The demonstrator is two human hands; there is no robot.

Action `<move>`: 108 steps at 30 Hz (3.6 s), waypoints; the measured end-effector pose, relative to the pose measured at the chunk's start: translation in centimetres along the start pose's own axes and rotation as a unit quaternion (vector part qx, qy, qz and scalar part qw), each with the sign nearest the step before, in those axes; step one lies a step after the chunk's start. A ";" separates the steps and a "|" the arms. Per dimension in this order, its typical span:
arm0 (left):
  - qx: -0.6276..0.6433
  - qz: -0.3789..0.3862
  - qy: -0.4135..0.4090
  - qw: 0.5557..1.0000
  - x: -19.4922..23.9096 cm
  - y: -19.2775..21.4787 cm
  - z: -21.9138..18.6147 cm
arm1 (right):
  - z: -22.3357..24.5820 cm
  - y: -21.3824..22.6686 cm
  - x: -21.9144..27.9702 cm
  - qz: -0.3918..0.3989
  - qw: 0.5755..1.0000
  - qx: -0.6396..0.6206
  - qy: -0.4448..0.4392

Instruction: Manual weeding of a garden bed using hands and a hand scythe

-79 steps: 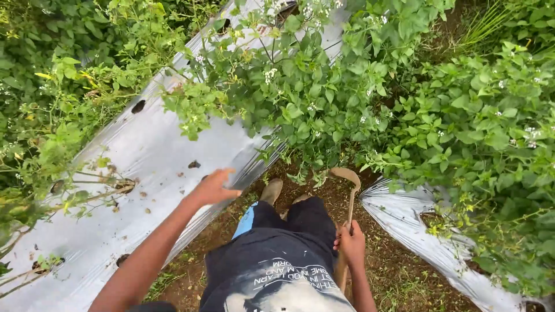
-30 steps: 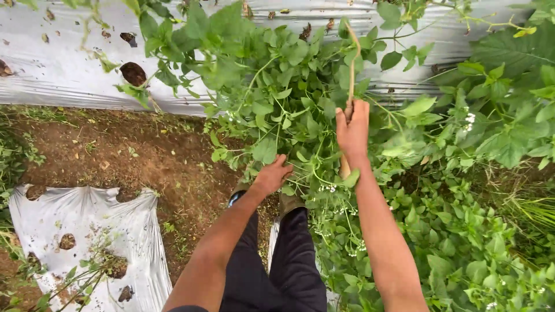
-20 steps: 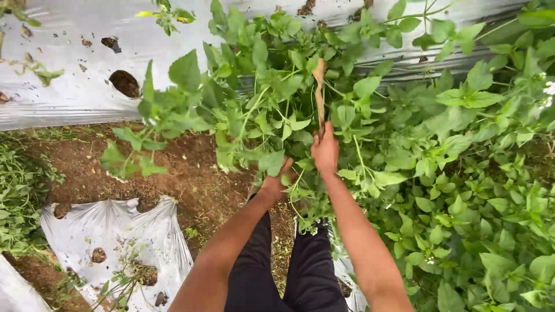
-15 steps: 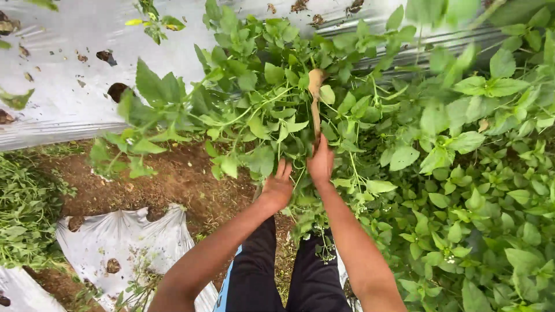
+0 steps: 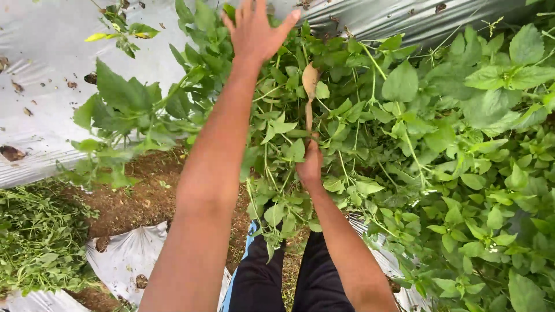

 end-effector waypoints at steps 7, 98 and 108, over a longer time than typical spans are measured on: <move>0.031 0.150 0.349 0.925 6.9 -7.0 6.0 | -6.6 -4.5 2.4 0.038 0.983 -0.083 -0.160; -0.011 -0.401 -0.182 0.898 10.5 -17.4 11.4 | -1.8 10.3 -13.4 0.013 0.982 0.156 0.109; 0.096 -0.276 -0.164 0.942 12.7 -12.9 6.2 | -1.4 5.5 -9.3 -0.001 1.000 0.014 0.024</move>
Point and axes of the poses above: each hand's wrist, its own x-axis away from the middle knuckle, its own y-axis out of the back of the hand, z = x × y, the point moved 10 cm from there along -x, towards the middle knuckle, and after that the axes turned 11 degrees about x, right-handed, at the moved point
